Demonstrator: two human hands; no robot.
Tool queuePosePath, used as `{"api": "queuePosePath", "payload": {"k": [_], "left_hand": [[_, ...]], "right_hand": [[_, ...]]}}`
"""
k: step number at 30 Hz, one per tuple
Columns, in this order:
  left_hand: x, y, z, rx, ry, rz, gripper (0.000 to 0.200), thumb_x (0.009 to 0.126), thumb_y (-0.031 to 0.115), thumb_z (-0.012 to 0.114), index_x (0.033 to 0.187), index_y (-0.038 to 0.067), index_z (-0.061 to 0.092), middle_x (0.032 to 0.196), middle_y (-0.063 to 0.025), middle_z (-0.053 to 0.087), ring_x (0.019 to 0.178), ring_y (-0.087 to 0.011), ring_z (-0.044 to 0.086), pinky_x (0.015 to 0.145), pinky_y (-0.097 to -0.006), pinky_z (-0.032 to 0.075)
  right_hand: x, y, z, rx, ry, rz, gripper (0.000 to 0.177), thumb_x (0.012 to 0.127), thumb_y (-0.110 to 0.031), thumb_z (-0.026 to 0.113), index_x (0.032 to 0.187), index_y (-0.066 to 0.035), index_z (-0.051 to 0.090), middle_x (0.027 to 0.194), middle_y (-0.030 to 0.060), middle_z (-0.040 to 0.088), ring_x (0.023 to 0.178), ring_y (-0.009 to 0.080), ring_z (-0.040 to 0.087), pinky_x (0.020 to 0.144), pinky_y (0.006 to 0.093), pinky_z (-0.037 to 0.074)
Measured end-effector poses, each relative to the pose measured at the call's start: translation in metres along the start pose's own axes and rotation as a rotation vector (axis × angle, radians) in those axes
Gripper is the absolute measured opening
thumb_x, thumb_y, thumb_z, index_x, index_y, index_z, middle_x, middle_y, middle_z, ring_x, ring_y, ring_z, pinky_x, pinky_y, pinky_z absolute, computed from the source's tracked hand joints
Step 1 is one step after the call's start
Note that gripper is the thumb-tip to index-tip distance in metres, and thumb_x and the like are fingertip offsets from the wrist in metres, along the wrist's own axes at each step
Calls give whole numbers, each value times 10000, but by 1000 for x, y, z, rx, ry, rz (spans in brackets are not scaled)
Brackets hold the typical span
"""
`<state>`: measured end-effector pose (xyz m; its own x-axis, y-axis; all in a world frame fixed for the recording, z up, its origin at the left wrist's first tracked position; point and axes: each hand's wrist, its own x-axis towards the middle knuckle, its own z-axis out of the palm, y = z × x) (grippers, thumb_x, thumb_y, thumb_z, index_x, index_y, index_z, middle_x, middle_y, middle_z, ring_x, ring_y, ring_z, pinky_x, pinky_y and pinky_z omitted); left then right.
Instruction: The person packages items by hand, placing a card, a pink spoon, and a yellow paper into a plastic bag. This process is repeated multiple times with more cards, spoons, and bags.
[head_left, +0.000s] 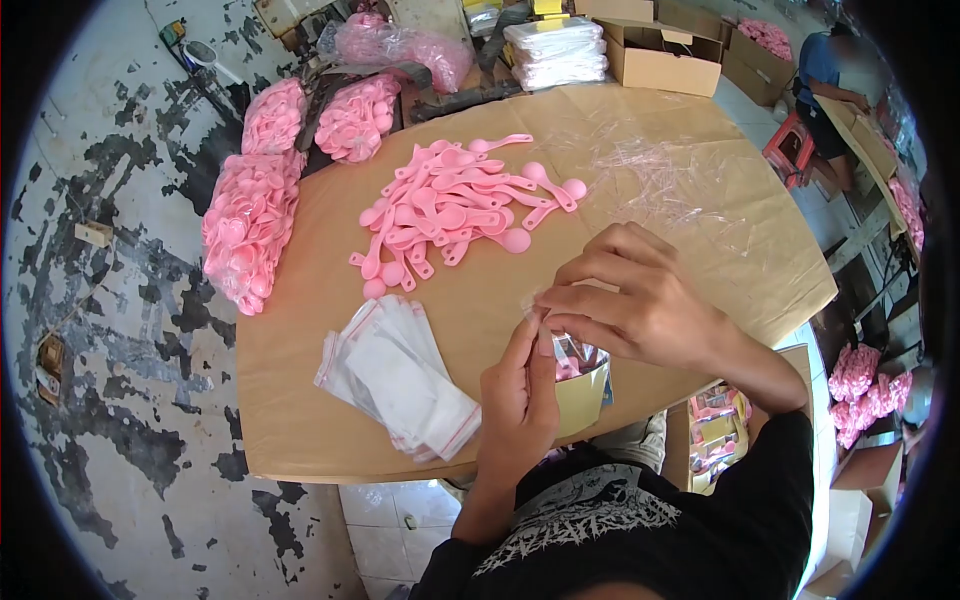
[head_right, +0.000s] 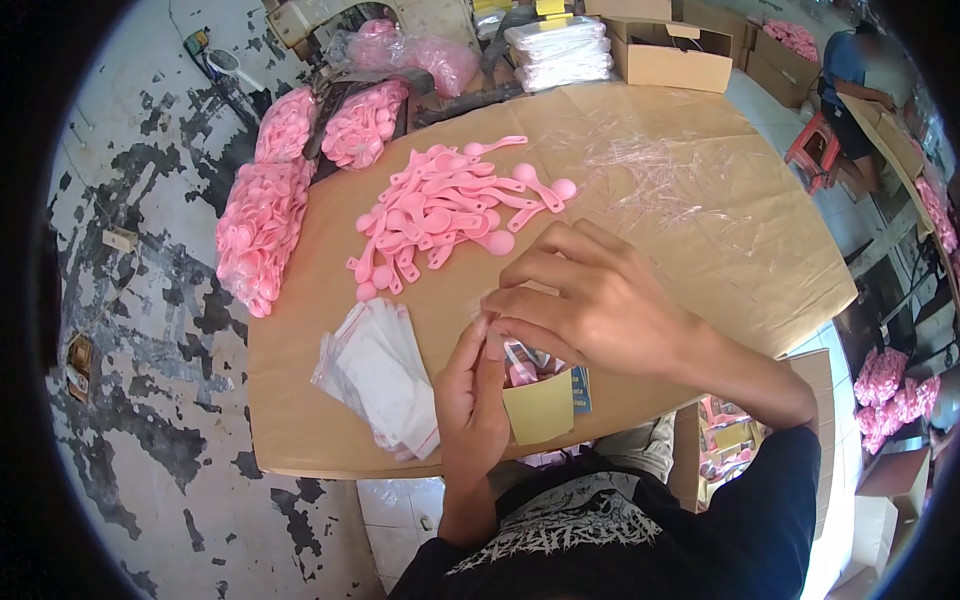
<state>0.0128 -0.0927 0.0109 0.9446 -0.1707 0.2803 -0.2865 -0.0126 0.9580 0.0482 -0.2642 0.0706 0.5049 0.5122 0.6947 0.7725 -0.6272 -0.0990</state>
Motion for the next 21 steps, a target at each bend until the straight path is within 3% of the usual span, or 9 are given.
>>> {"api": "queuePosePath", "payload": {"k": [3,6,9,12,15,18,21], "left_hand": [[-1,15,-4,204,-50,-8,359,978,89,456,1296,-76,473,712,-153,619,623,-171,609,566,-328,449],[-1,14,-8,345,-116,-2,362,944,78,479,1274,-71,486,715,-244,597,615,-339,632,571,-398,468],[2,17,-12,416,-214,-3,368,922,71,488,1268,-55,490,768,-276,611,697,-427,616,605,-457,474],[-2,18,-13,510,-325,55,398,923,68,488,1304,-45,462,795,-281,613,707,-426,619,616,-474,473],[-4,2,-17,403,-379,137,400,955,63,449,1339,-44,420,934,-268,645,753,-367,667,649,-420,522],[-5,5,-16,-60,-405,23,391,993,62,388,1373,-32,379,1116,-235,640,839,-269,700,702,-337,561],[-9,4,-15,-479,-330,-79,386,1011,71,355,1388,-12,365,1219,-202,608,924,-210,681,756,-285,564]], "right_hand": [[-1,3,1,-68,-18,-41,206,694,-212,738,873,-113,718,867,-5,652,832,179,582,726,313,497],[-4,3,1,-49,-78,-47,184,682,-188,734,845,-105,712,862,-8,660,820,173,583,701,312,490],[-6,2,-1,-49,-116,-50,153,685,-182,732,799,-94,679,815,-2,643,811,173,582,676,324,481],[-16,4,6,1,-146,32,188,683,-188,738,771,-76,617,755,17,609,759,187,580,653,332,473],[-21,4,3,201,-113,162,213,680,-144,737,773,-58,566,720,25,579,701,189,574,631,328,464],[-15,-4,-23,515,14,482,187,673,-61,700,784,-53,550,701,20,566,671,179,581,610,313,449],[-21,14,-55,742,233,456,145,663,-16,661,776,-55,579,724,14,584,678,165,589,616,293,446]]}}
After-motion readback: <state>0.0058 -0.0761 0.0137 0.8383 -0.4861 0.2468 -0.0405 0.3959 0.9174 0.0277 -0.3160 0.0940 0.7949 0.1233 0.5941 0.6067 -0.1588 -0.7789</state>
